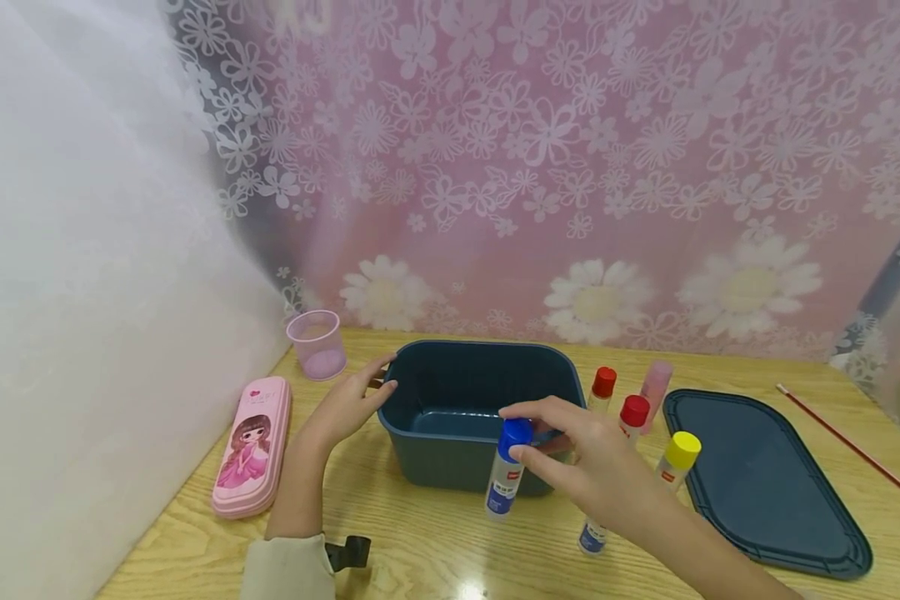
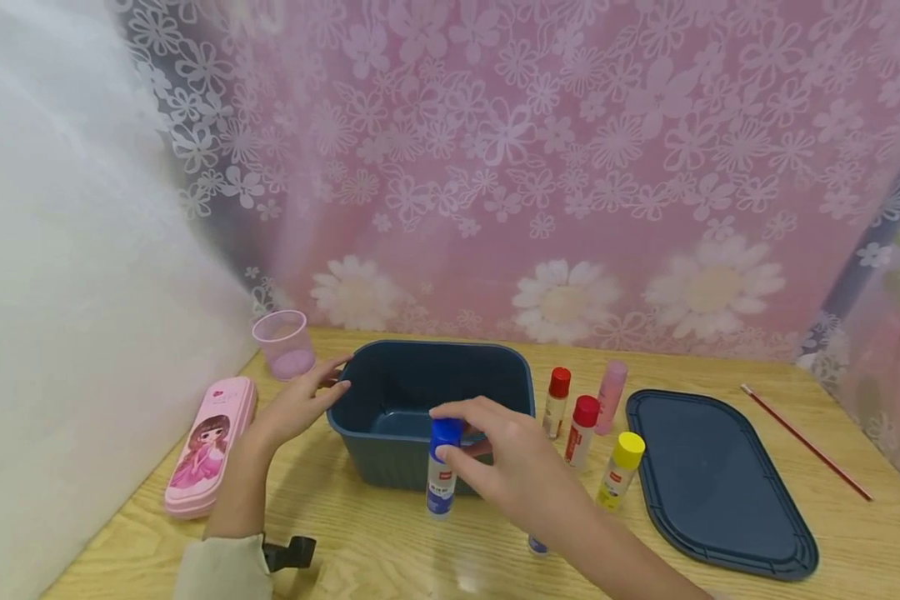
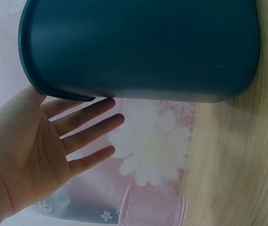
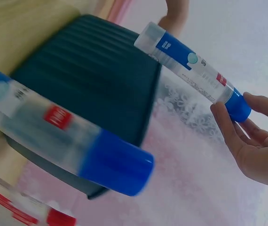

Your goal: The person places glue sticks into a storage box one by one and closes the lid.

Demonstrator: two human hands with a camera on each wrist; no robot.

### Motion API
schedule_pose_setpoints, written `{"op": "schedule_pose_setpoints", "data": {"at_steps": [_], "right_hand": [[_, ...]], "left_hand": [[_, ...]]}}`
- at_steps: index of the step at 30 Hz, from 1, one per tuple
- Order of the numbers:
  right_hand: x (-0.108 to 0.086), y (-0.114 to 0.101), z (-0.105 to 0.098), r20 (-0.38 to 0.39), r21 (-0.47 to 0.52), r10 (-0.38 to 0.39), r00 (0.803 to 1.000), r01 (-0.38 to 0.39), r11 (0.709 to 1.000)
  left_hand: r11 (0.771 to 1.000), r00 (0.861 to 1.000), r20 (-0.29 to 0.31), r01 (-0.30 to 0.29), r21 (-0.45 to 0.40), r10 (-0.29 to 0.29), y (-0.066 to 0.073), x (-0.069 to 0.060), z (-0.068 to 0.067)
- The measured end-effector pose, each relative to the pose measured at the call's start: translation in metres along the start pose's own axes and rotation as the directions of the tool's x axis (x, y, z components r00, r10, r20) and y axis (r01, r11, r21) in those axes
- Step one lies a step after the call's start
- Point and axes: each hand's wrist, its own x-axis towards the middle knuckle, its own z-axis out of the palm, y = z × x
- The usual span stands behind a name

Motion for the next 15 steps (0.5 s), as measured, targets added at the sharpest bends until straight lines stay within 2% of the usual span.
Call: {"op": "schedule_pose_setpoints", "data": {"at_steps": [6,15], "right_hand": [[0.015,-0.013,-0.018,-0.024,0.010,-0.034,0.999,0.035,0.999],[0.039,-0.026,-0.034,-0.004,-0.005,-0.027,1.000,0.027,1.000]], "left_hand": [[1.000,1.000,0.003,0.011,-0.001,-0.011,-0.001,0.000,0.002],[1.000,1.000,0.014,0.014,0.008,-0.014,-0.001,0.000,0.000]]}}
